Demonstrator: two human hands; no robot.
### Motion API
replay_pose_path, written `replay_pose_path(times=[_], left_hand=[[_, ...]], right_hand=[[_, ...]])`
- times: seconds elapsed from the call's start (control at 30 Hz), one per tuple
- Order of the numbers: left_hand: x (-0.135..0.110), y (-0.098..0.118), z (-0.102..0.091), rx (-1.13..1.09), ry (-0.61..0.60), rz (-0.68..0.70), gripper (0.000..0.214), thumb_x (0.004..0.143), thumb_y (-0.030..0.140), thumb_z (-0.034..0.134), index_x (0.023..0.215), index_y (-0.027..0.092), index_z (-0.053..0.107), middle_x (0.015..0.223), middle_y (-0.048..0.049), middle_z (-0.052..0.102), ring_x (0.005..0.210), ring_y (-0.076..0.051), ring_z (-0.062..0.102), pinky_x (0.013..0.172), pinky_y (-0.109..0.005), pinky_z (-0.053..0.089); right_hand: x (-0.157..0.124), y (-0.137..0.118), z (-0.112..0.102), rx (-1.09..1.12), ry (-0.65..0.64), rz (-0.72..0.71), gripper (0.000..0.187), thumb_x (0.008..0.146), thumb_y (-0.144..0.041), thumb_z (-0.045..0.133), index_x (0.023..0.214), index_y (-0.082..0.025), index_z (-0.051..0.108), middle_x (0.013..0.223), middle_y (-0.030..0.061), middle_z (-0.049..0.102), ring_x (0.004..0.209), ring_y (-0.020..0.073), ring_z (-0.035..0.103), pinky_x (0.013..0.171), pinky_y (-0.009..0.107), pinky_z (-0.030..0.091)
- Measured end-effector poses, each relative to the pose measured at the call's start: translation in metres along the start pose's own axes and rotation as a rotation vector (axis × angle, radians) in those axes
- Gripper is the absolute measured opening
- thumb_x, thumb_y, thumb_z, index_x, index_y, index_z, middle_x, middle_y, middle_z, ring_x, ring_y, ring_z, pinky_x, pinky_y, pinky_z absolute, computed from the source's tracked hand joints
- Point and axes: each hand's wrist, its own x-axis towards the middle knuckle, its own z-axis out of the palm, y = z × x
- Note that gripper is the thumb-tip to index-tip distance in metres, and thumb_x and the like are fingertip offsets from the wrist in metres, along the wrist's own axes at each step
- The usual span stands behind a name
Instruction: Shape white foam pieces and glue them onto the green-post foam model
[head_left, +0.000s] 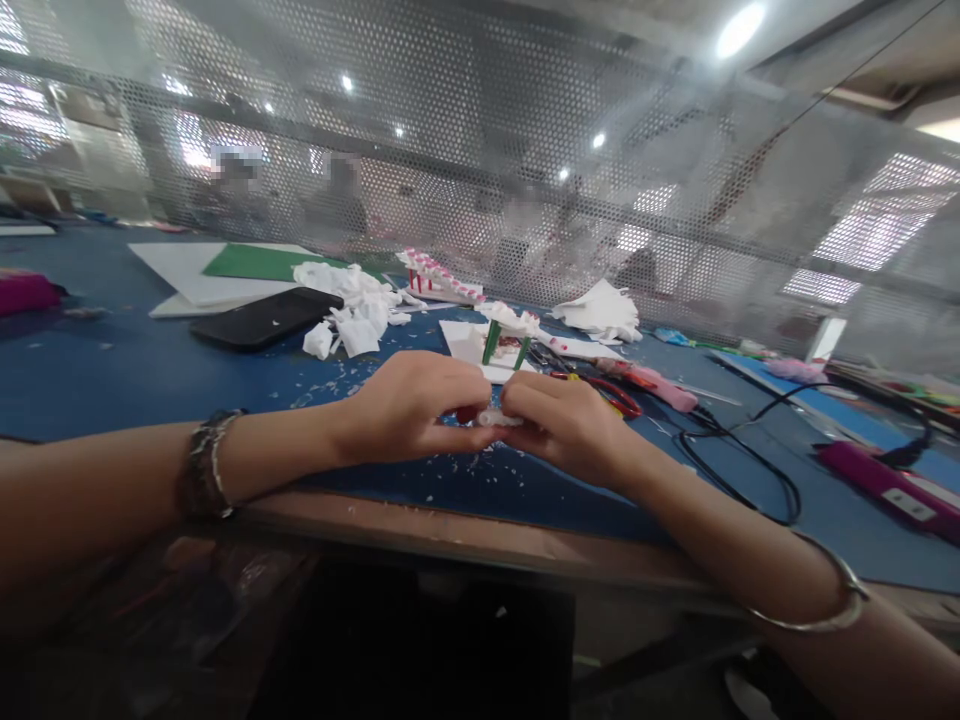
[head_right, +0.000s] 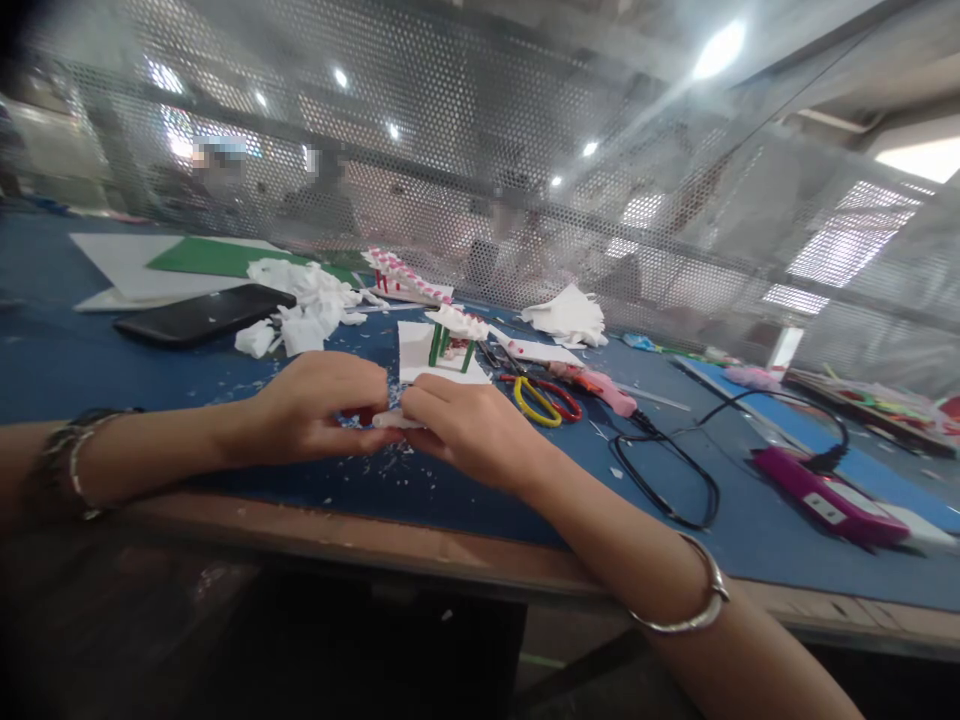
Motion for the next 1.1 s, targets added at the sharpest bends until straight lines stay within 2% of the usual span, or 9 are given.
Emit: replay_pose_path(times=[0.1, 0.27, 0.43, 0.6, 0.77, 0.97, 1.1], left_hand=[[-0.0008, -0.0011, -0.0001, 0.037, -0.015, 0.019, 0.031, 0.082, 0.033, 0.041, 0.055, 0.017, 0.045, 0.048, 0.0043, 0.044, 0.048, -0.009, 0.041, 0.049, -0.022, 0.027], [-0.0008, -0.0012, -0.0012, 0.102, -0.073, -0.049, 0.036, 0.078, 0.046, 0.044, 0.057, 0.017, 0.047, 0.047, 0.0049, 0.043, 0.047, -0.009, 0.040, 0.048, -0.023, 0.026], [-0.0003, 0.0003, -0.0026, 0.126, -0.110, -0.033, 0.034, 0.082, 0.041, 0.040, 0.057, 0.018, 0.048, 0.047, 0.0042, 0.044, 0.047, -0.010, 0.041, 0.050, -0.023, 0.026], [-0.0002, 0.0000, -0.0033, 0.106, -0.111, -0.031, 0.038, 0.078, 0.049, 0.043, 0.056, 0.018, 0.046, 0.046, 0.0039, 0.044, 0.047, -0.011, 0.041, 0.048, -0.024, 0.026], [0.0000, 0.0003, -0.0026, 0.103, -0.118, -0.030, 0.037, 0.084, 0.037, 0.036, 0.055, 0.018, 0.047, 0.046, 0.0033, 0.045, 0.046, -0.010, 0.042, 0.049, -0.024, 0.025], [0.0002, 0.0005, -0.0029, 0.122, -0.125, -0.032, 0.040, 0.081, 0.047, 0.039, 0.055, 0.018, 0.048, 0.046, 0.0035, 0.046, 0.046, -0.011, 0.042, 0.048, -0.024, 0.026], [-0.0003, 0.0005, -0.0017, 0.200, -0.090, -0.007, 0.042, 0.086, 0.038, 0.031, 0.054, 0.017, 0.049, 0.046, 0.0025, 0.048, 0.046, -0.010, 0.043, 0.048, -0.025, 0.025]], right_hand=[[0.0000, -0.0007, -0.0005, -0.007, -0.016, 0.012, 0.016, 0.081, -0.022, 0.046, 0.066, -0.017, 0.042, 0.061, -0.0027, 0.040, 0.052, 0.0063, 0.033, 0.046, 0.019, 0.028], [0.0003, -0.0015, -0.0002, 0.014, -0.067, 0.034, 0.014, 0.081, -0.021, 0.044, 0.068, -0.016, 0.044, 0.063, -0.0015, 0.042, 0.053, 0.0066, 0.035, 0.047, 0.020, 0.029], [0.0011, -0.0024, 0.0006, 0.024, -0.089, 0.039, 0.017, 0.083, -0.025, 0.040, 0.070, -0.017, 0.046, 0.061, -0.0015, 0.043, 0.051, 0.0070, 0.034, 0.046, 0.021, 0.029], [0.0005, -0.0016, 0.0007, 0.046, -0.116, 0.062, 0.012, 0.082, -0.024, 0.043, 0.072, -0.017, 0.047, 0.062, -0.0013, 0.045, 0.053, 0.0070, 0.037, 0.047, 0.021, 0.030], [0.0001, -0.0019, 0.0004, 0.030, -0.144, 0.076, 0.016, 0.083, -0.024, 0.040, 0.070, -0.017, 0.046, 0.064, -0.0001, 0.047, 0.054, 0.0074, 0.038, 0.049, 0.021, 0.030], [0.0001, -0.0015, 0.0021, 0.047, -0.163, 0.087, 0.012, 0.082, -0.024, 0.043, 0.072, -0.017, 0.046, 0.064, -0.0010, 0.047, 0.054, 0.0072, 0.039, 0.048, 0.020, 0.029], [-0.0001, -0.0017, 0.0021, 0.010, -0.201, 0.106, 0.012, 0.081, -0.021, 0.040, 0.071, -0.017, 0.046, 0.063, -0.0009, 0.046, 0.054, 0.0075, 0.039, 0.048, 0.021, 0.029]])
